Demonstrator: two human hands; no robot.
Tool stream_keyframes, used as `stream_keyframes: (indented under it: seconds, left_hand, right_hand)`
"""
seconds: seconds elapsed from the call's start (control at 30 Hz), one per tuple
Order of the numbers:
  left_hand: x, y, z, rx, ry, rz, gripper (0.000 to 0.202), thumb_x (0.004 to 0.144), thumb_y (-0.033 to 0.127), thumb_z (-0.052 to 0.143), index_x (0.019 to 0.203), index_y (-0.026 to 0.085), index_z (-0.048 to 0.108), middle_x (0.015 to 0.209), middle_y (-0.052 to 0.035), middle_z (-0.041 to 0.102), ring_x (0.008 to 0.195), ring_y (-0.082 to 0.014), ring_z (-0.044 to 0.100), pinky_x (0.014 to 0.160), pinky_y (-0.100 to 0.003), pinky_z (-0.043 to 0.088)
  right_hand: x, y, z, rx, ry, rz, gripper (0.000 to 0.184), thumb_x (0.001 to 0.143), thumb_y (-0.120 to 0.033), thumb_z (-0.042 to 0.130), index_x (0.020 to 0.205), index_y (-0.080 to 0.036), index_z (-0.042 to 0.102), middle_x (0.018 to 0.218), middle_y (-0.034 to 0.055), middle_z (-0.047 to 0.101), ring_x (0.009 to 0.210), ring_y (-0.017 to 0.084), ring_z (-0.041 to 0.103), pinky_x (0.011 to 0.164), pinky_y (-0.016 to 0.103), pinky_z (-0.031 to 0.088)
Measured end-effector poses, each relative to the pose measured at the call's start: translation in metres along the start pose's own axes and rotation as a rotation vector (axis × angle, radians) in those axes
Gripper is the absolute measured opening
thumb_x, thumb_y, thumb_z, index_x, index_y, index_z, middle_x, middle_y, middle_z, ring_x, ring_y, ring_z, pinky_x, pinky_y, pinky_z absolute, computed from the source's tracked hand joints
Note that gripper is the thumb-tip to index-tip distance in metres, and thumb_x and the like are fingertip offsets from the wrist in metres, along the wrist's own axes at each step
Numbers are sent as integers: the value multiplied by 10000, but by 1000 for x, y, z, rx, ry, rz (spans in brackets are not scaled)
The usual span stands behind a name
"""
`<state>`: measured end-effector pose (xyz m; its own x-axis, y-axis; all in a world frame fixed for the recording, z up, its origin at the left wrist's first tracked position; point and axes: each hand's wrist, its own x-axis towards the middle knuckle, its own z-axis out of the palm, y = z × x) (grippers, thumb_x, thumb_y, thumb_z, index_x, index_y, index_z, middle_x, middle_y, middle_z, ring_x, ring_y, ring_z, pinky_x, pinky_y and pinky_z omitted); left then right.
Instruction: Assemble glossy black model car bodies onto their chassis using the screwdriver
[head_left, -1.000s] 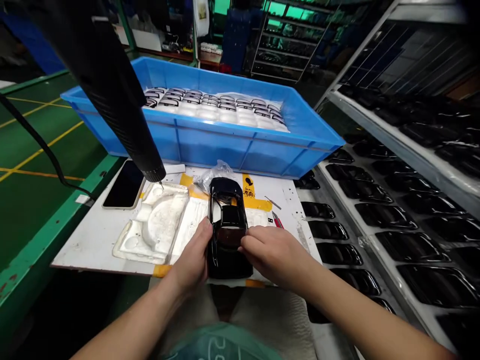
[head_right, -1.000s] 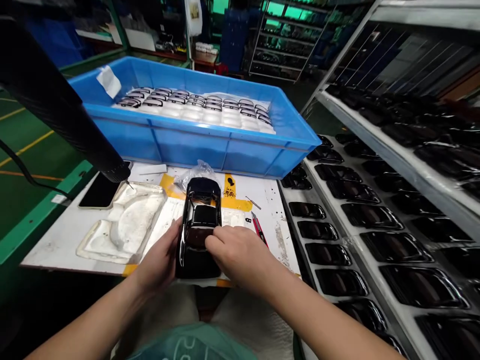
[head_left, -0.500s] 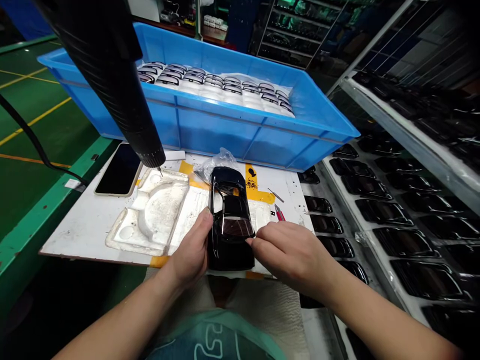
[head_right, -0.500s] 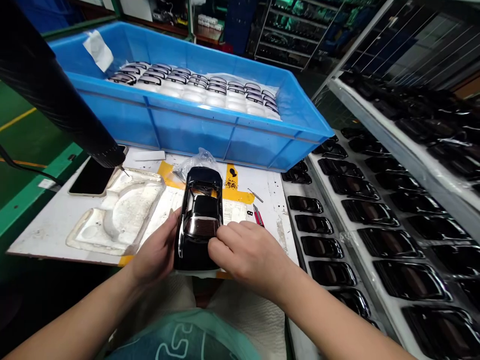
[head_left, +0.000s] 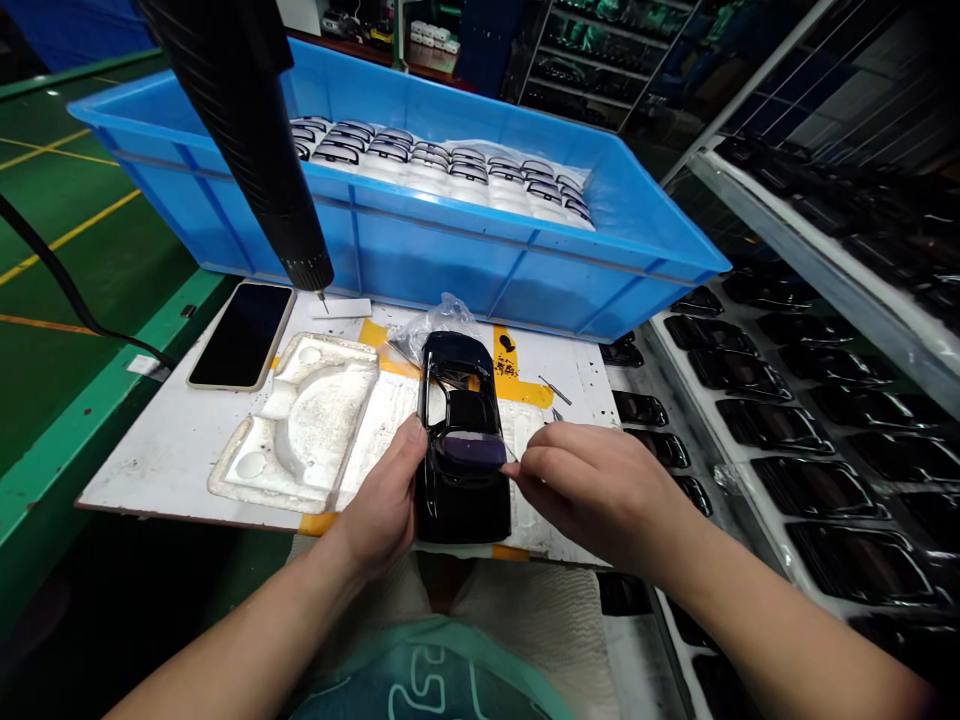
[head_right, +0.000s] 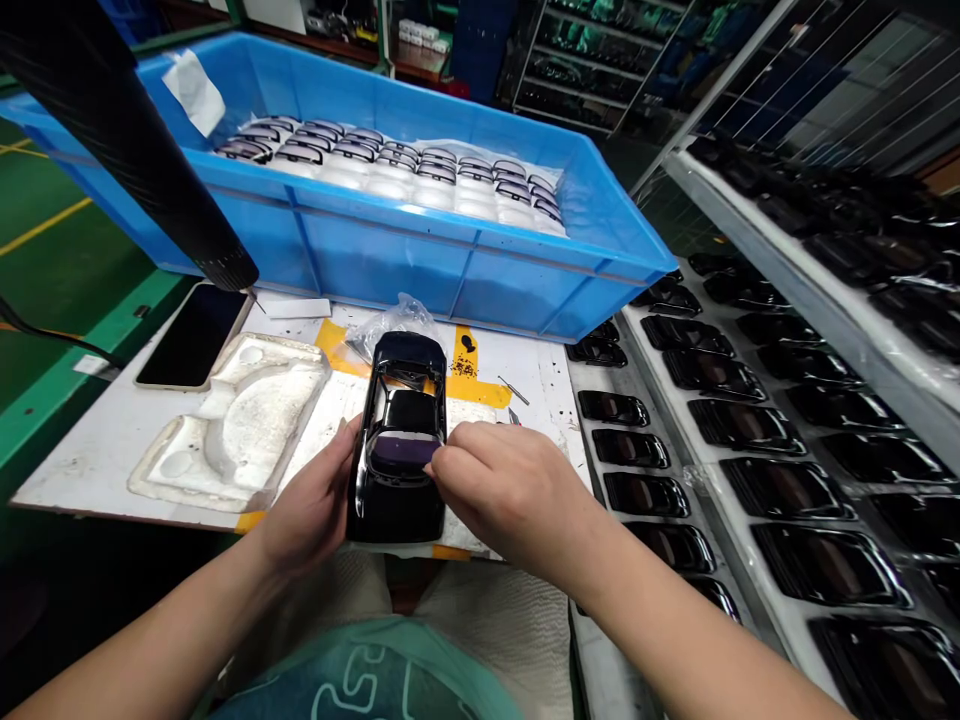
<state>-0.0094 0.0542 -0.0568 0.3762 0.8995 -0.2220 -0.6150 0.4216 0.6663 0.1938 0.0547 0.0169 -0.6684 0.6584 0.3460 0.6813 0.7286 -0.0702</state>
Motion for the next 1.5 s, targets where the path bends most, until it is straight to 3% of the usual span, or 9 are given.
stream_keyframes:
  seconds: [0.1,0.3,0.47,0.73,1.0,1.5]
  left_hand:
    - [-1,1,-1,21,0,-5,366,1023,422,547,1305,195,604,1264,-81,700,1253,-282,605,1091,-417,449]
    - [-1,2,-3,53,-4,-29,531,961,363,667,1448,217,513,1346,-99,670,1285,-297,595,1113,-416,433]
    - [-1,3,-2,58,-3,-46,499,966,358,658,1427,225,520,1362,-97,660,1285,-293,597,1100,-410,454]
    - [-2,3,-3,67,28,-77,471,960,382,662,1383,213,541,1329,-99,677,1255,-311,617,1080,-439,466]
    - [0,2,1,60,-7,-7,368,1058,431,457,1286,184,608,1259,-94,703,1243,-287,617,1098,-435,448]
    - [-1,4,2,15,-7,-17,395,1082,350,421,1429,209,545,1341,-81,652,1285,-256,565,1080,-363,449]
  right_hand:
    - [-6,-5,15,6,-29,4,235,992,-187,551,758,-171,574,694,-2,537,619,123,432,572,295,280]
    - [-13,-8,34,4,-40,25,239,993,-159,521,759,-171,571,700,1,516,627,134,403,580,308,246]
    - [-14,-7,27,-6,-2,-45,252,984,-109,517,745,-171,568,692,3,516,651,141,375,609,311,246]
    - [-15,-5,11,-7,62,-59,115,936,-118,633,837,-161,592,737,18,589,684,140,442,622,303,313]
    - [-7,4,0,-9,109,0,158,934,-150,666,814,-160,563,746,23,616,683,125,522,623,278,383]
    - [-14,-5,26,86,63,-11,198,940,-117,632,744,-145,624,717,27,599,650,135,452,588,307,305]
